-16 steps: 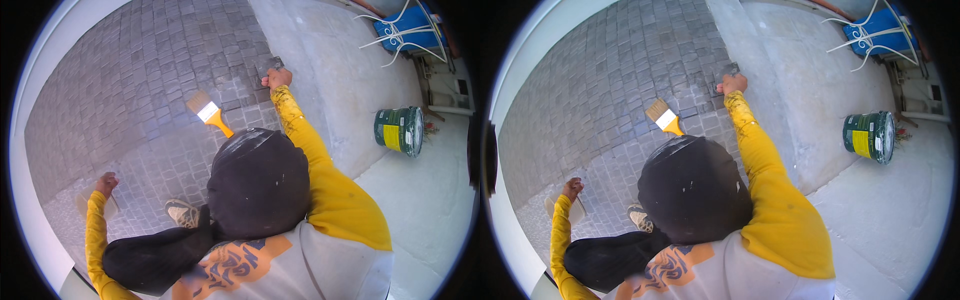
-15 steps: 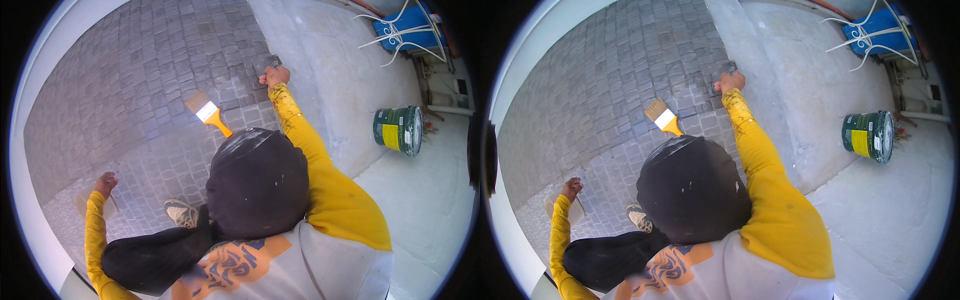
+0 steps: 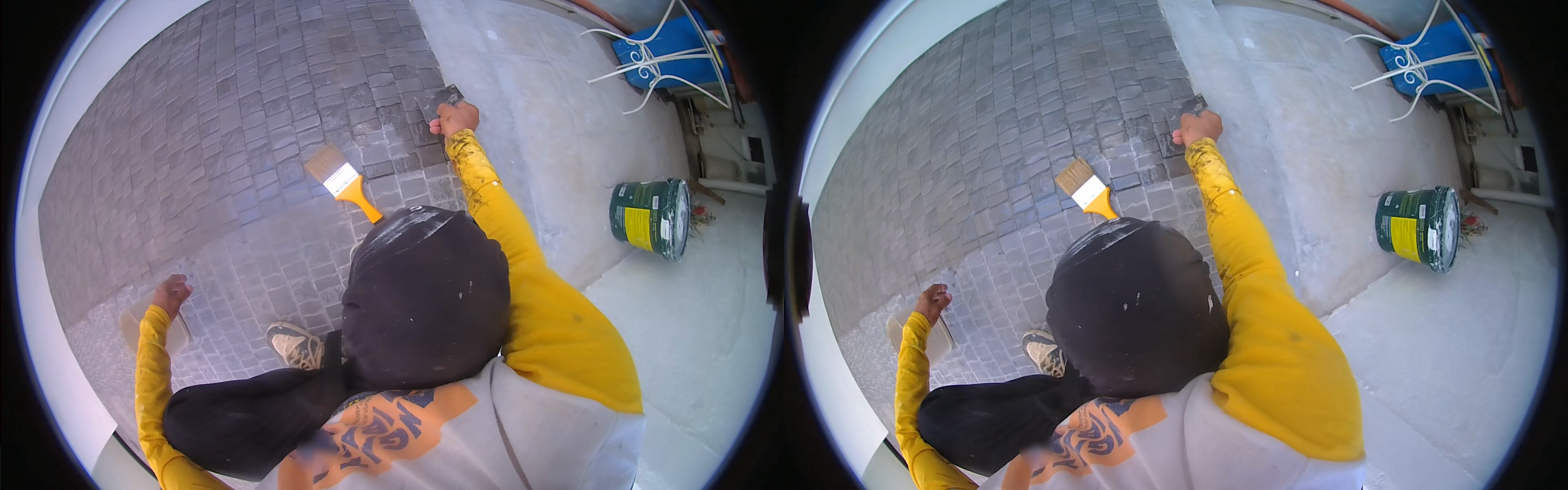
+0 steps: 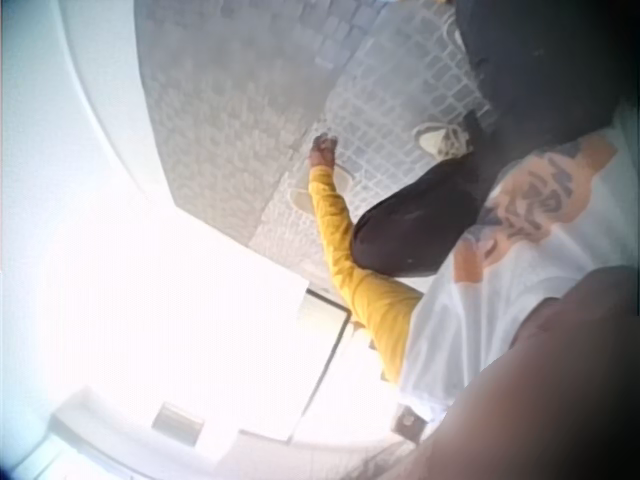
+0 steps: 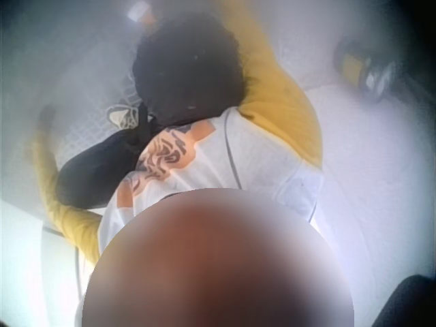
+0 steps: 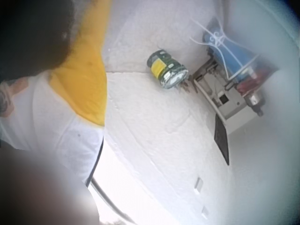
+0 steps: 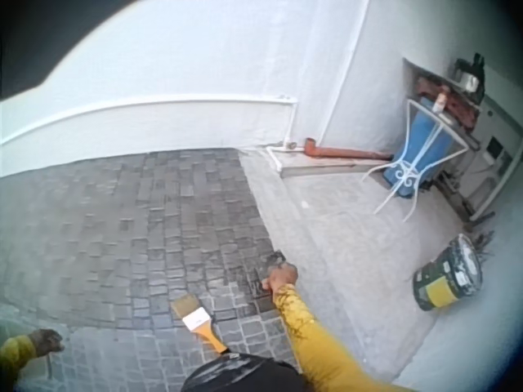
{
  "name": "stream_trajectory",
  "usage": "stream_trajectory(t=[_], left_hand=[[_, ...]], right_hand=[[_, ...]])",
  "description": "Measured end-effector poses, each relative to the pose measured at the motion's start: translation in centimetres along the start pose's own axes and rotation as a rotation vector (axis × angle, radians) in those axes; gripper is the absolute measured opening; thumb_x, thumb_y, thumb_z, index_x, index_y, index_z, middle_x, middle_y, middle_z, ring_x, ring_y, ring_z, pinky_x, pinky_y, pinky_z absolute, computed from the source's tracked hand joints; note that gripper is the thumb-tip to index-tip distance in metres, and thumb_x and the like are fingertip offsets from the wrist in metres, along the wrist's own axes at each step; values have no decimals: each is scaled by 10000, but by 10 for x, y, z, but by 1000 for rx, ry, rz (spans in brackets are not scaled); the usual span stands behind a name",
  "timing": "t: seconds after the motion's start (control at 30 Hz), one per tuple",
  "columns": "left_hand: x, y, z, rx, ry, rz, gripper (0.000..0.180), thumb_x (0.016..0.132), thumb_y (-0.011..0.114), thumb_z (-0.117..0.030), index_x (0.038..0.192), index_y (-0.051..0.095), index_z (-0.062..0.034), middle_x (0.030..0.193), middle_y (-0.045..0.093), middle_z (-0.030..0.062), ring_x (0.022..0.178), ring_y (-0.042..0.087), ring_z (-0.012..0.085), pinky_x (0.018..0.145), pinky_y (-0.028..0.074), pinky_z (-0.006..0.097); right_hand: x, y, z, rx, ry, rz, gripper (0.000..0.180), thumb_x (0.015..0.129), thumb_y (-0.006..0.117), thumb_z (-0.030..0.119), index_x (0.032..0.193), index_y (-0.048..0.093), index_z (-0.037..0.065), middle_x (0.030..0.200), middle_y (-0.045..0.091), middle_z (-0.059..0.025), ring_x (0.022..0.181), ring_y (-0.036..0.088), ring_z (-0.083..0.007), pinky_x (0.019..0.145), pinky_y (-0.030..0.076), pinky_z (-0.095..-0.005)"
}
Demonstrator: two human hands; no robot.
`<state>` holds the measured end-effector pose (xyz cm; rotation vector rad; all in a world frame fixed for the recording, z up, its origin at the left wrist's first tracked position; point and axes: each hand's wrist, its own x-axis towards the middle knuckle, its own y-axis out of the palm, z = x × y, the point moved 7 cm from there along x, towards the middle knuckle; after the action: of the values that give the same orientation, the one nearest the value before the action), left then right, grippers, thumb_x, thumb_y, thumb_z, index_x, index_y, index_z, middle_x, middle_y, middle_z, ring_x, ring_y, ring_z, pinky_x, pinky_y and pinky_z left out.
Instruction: The person kneels on a tiled floor and applies grout between tiles using a brush and a grout float. They repeatedly dip the brush into a small container and spread the grout across the tile surface, then use the float to smooth and press the grout into the joints.
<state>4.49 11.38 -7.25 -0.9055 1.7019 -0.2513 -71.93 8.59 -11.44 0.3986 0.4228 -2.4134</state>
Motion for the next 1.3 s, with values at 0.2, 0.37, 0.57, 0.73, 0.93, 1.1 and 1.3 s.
stream_trajectory(t=[0.2,0.37,0.57,0.73,0.93,1.1,1.3], left_hand=[[4,2,5,-5,2,12,472,888,684,-255,1277,568,-16,1186,653,215,1127,623,333,946,502,372],[4,1,2,19,25,-8,470,890,681,-260,1278,568,-20,1178,652,221,1116,626,318,940,504,368],[6,0,3,-43,10,6,481,884,695,-238,1295,564,-27,1215,637,215,1119,622,325,948,501,373],[4,1,10,-32,-14,6,476,882,697,-232,1286,563,-18,1216,639,215,1123,621,319,959,496,368],[6,-2,12,-12,13,-2,461,882,696,-237,1270,572,-22,1194,648,212,1115,625,313,957,498,363],[6,-2,15,-5,1,-13,453,877,702,-241,1259,580,-31,1155,665,195,1094,632,296,936,502,352],[3,2,1,1,16,2,450,885,694,-242,1260,576,-23,1150,667,193,1084,634,290,924,500,347]], right_hand=[[7,-2,0,12,7,-12,455,797,595,-8,1156,434,-236,865,634,-274,560,688,-299,444,555,-360],[12,-3,2,30,1,-12,160,772,614,-37,747,459,-62,660,569,-165,458,621,-260,382,533,-352],[13,-2,2,1,-19,2,160,769,620,-37,790,469,-85,682,588,-179,474,631,-270,390,541,-360],[15,-5,1,-2,19,1,157,763,623,-38,814,487,-96,699,599,-177,481,634,-269,393,542,-361],[11,-3,7,-45,-8,-10,196,769,626,-28,882,496,-121,707,603,-173,486,633,-256,398,544,-354],[9,-2,8,-30,59,12,252,768,630,-28,944,489,-142,713,606,-173,485,634,-249,401,544,-343],[10,-3,6,-87,25,-64,244,766,636,-24,916,499,-159,727,614,-191,488,638,-245,404,546,-346]])
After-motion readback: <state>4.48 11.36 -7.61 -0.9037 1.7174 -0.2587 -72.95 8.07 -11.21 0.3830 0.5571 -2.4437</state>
